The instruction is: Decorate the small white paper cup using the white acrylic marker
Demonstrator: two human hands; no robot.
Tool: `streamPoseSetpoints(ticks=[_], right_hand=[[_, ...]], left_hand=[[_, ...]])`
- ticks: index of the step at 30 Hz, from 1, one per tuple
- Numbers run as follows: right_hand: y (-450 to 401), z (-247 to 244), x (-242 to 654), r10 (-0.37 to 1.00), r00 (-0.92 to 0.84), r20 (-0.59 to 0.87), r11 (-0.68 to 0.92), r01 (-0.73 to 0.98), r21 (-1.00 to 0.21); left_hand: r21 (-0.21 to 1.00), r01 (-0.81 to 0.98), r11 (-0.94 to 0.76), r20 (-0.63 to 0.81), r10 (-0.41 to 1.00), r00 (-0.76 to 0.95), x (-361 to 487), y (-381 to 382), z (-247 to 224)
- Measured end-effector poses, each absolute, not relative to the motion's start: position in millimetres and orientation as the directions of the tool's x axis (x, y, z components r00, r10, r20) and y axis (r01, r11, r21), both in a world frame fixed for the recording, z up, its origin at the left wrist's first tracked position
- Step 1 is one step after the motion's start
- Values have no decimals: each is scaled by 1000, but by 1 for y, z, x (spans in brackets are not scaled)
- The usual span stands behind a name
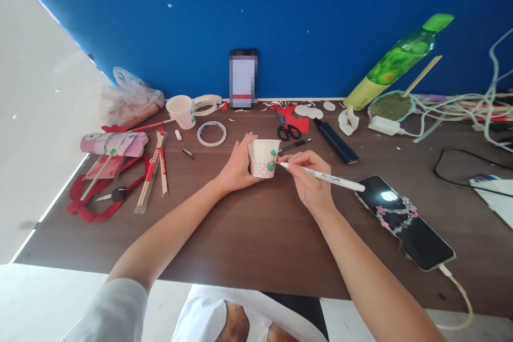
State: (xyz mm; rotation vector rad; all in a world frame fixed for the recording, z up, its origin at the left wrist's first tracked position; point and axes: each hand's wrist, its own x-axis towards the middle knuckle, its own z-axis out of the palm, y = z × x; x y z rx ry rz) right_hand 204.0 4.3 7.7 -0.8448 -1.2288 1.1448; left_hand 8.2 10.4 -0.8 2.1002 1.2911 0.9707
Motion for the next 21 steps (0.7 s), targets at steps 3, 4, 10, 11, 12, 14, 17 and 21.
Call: streamPoseSetpoints(ticks=[3, 4, 10, 11, 12, 14, 17, 21], right_hand=[[2, 10, 203, 959, -59, 278, 261, -204, -943], [1, 10, 202, 957, -55, 285, 269, -199, -942], [-3, 18, 200, 940, -53, 337, 334, -52, -941], [-5, 20, 199, 942, -62, 330, 330, -11, -944], [-6, 22, 199, 944, -68, 324, 326, 14, -945], [-6, 24, 198, 943, -65, 326, 328, 13, -945], [-6, 24, 198, 932, -33, 361, 360, -44, -932], [-8, 28, 198, 919, -10, 395, 394, -42, -918]], left_hand=[[701, 551, -453, 330, 891, 313, 8, 11, -2], [693, 550, -466, 343, 884, 317, 8, 10, -2], [648, 560, -517, 414, 855, 311, 8, 10, -2], [649, 561, -514, 412, 857, 308, 8, 10, -2], [652, 562, -509, 408, 860, 306, 8, 10, -1], [654, 562, -506, 405, 862, 306, 8, 10, -1], [649, 556, -519, 406, 855, 324, 8, 9, 0], [655, 552, -516, 397, 856, 330, 8, 6, 2]])
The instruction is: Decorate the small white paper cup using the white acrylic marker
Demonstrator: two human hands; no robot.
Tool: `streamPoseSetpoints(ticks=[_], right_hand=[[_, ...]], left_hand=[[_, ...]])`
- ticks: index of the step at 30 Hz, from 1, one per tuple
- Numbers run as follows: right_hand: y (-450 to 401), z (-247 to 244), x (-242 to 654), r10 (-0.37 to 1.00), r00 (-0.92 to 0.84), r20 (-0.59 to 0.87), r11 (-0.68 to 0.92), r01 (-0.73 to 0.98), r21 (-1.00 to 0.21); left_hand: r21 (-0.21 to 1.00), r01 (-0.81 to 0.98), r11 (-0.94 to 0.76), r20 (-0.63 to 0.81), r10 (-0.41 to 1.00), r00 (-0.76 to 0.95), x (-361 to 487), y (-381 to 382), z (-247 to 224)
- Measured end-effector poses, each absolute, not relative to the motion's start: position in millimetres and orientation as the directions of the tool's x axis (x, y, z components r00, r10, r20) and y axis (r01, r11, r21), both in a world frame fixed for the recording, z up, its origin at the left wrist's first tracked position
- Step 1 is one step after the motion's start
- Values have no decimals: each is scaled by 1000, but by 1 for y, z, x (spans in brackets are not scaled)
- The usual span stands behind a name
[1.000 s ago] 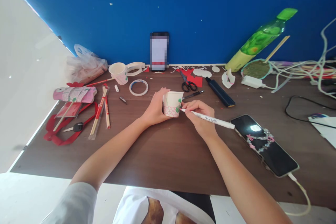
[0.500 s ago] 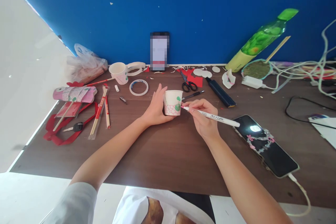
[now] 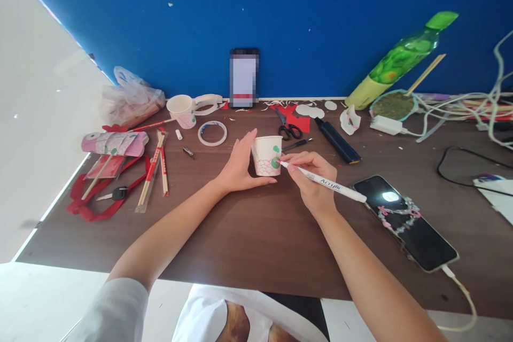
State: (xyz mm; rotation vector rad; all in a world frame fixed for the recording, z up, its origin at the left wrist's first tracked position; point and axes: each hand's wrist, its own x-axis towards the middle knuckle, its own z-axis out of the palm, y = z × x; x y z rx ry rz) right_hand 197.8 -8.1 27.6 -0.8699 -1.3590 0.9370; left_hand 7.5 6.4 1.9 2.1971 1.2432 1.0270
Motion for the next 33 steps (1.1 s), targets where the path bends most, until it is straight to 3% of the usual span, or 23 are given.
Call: streamPoseSetpoints(ticks=[6, 12, 18, 26, 33], right_hand=[[-10, 29, 197, 905, -28, 424, 421, -67, -904], [-4, 25, 198, 927, 75, 368, 370, -6, -929], [-5, 30, 196, 949, 77, 305, 301, 58, -952], [-6, 30, 196, 945, 40, 324, 318, 104, -942], [-3, 25, 198, 943, 70, 326, 324, 31, -945]], left_hand=[[648, 534, -544, 434, 839, 329, 7, 7, 1], [597, 536, -596, 538, 794, 284, 8, 9, 0], [568, 522, -636, 561, 764, 320, 7, 9, 4], [572, 519, -635, 562, 765, 315, 8, 9, 3], [577, 515, -634, 562, 766, 314, 8, 10, 3]])
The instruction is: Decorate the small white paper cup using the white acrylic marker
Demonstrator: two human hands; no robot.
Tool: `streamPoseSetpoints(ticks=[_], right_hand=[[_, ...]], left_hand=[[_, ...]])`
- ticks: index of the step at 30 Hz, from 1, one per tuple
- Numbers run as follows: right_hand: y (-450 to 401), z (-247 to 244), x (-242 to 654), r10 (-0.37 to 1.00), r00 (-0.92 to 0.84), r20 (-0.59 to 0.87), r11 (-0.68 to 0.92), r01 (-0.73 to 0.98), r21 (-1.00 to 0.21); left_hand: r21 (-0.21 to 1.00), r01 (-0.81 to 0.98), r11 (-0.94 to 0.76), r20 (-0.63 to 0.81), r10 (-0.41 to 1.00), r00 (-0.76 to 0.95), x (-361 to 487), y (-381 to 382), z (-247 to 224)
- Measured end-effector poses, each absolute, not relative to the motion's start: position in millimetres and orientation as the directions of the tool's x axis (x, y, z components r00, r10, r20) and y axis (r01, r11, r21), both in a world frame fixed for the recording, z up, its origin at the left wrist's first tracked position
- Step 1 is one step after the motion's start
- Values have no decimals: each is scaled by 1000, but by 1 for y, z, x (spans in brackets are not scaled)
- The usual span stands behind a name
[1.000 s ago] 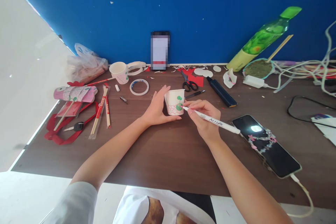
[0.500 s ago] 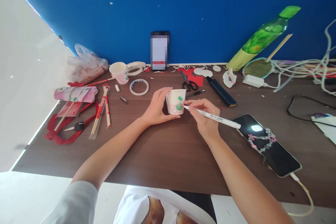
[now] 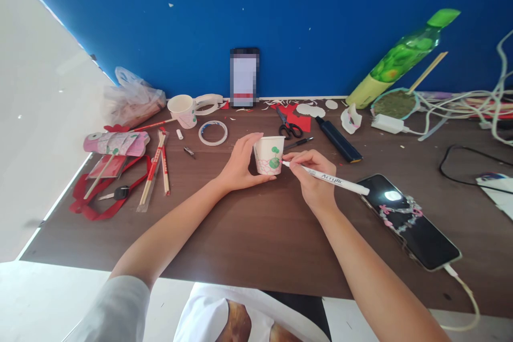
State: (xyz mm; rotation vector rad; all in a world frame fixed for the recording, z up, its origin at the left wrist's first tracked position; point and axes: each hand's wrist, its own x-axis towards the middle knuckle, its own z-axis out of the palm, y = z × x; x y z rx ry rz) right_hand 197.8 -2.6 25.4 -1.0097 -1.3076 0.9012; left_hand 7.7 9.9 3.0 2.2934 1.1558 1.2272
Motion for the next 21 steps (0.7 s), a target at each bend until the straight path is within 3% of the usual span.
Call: streamPoseSetpoints(ticks=[9, 21], right_hand=[[-6, 33, 194, 950, 50, 309, 302, 109, -947], [0, 26, 196, 955, 106, 277, 271, 70, -960]], left_hand=[[584, 505, -636, 563, 765, 312, 8, 10, 3], [592, 500, -632, 564, 768, 304, 7, 10, 2]])
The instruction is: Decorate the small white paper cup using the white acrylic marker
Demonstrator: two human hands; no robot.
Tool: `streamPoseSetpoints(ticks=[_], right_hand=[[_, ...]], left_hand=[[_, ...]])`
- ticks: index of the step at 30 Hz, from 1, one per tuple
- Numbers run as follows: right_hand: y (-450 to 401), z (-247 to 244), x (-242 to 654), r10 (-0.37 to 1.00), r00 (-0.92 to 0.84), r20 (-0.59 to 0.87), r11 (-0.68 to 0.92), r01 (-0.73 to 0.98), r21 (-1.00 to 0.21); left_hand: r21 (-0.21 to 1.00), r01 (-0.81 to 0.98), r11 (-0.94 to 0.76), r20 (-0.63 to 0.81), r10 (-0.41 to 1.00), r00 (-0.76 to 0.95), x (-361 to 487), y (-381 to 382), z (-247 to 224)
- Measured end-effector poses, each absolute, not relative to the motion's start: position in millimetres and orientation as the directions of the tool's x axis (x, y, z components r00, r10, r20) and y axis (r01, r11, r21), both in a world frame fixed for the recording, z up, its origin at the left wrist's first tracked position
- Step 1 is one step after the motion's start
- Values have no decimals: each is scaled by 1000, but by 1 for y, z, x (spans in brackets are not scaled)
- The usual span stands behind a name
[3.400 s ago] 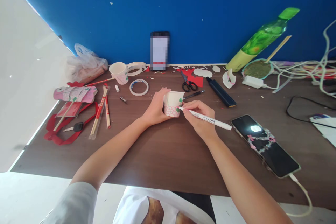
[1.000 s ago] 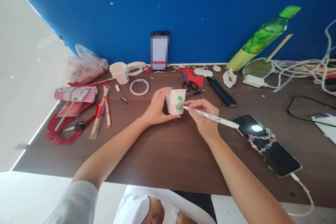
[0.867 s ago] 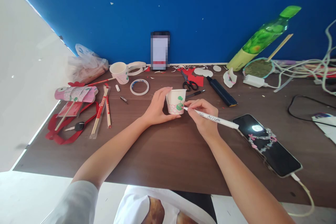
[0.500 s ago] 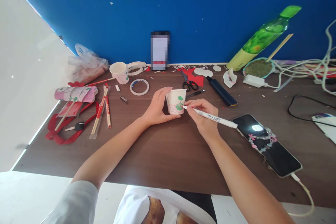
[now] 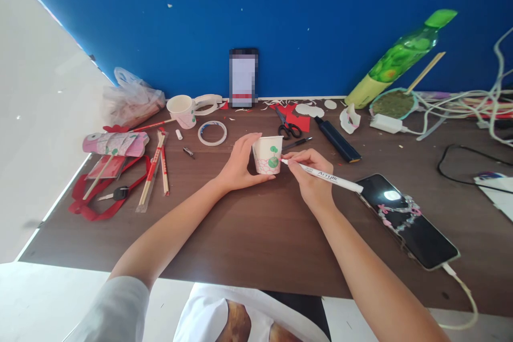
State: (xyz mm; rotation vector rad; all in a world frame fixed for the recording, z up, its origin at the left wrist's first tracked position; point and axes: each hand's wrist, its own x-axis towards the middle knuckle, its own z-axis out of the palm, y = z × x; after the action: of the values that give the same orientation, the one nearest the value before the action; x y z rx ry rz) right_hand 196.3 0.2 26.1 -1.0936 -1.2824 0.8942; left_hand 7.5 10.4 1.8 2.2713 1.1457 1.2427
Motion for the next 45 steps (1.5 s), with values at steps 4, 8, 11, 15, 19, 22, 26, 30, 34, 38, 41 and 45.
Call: streamPoseSetpoints(ticks=[4, 8, 11, 15, 19, 22, 26, 30, 34, 38, 41, 45], right_hand=[[3, 20, 197, 957, 108, 270, 268, 39, -963], [6, 11, 200, 958, 107, 265, 268, -10, -963], [8, 9, 202, 963, 120, 243, 253, -70, -965], [7, 17, 201, 985, 100, 140, 160, -244, -956], [4, 26, 198, 989, 60, 135, 148, -343, -927], [2, 28, 198, 979, 42, 199, 202, -326, -924], [0, 24, 201, 965, -5, 261, 252, -246, -936], [0, 17, 204, 959, -23, 281, 272, -185, -944], [0, 18, 205, 963, -33, 267, 263, -92, -960], [-1, 29, 205, 944, -78, 322, 324, 16, -946], [-1, 35, 206, 920, -111, 375, 384, 82, -920], [-1, 38, 206, 898, -149, 415, 434, 138, -890]], left_hand=[[588, 505, -632, 561, 768, 308, 7, 10, 2], [597, 514, -616, 541, 782, 309, 7, 10, 2], [594, 518, -616, 537, 783, 315, 7, 10, 2], [599, 530, -601, 508, 796, 329, 5, 11, -1], [598, 535, -597, 492, 800, 343, 4, 11, -2], [596, 535, -599, 490, 799, 348, 5, 11, -2], [609, 538, -583, 473, 811, 343, 5, 11, -2], [619, 537, -574, 474, 817, 328, 4, 11, -4], [620, 538, -571, 474, 819, 324, 4, 11, -5], [622, 541, -566, 465, 823, 326, 4, 11, -5], [626, 546, -557, 459, 829, 320, 4, 10, -4], [618, 551, -561, 464, 826, 320, 4, 11, -4]])
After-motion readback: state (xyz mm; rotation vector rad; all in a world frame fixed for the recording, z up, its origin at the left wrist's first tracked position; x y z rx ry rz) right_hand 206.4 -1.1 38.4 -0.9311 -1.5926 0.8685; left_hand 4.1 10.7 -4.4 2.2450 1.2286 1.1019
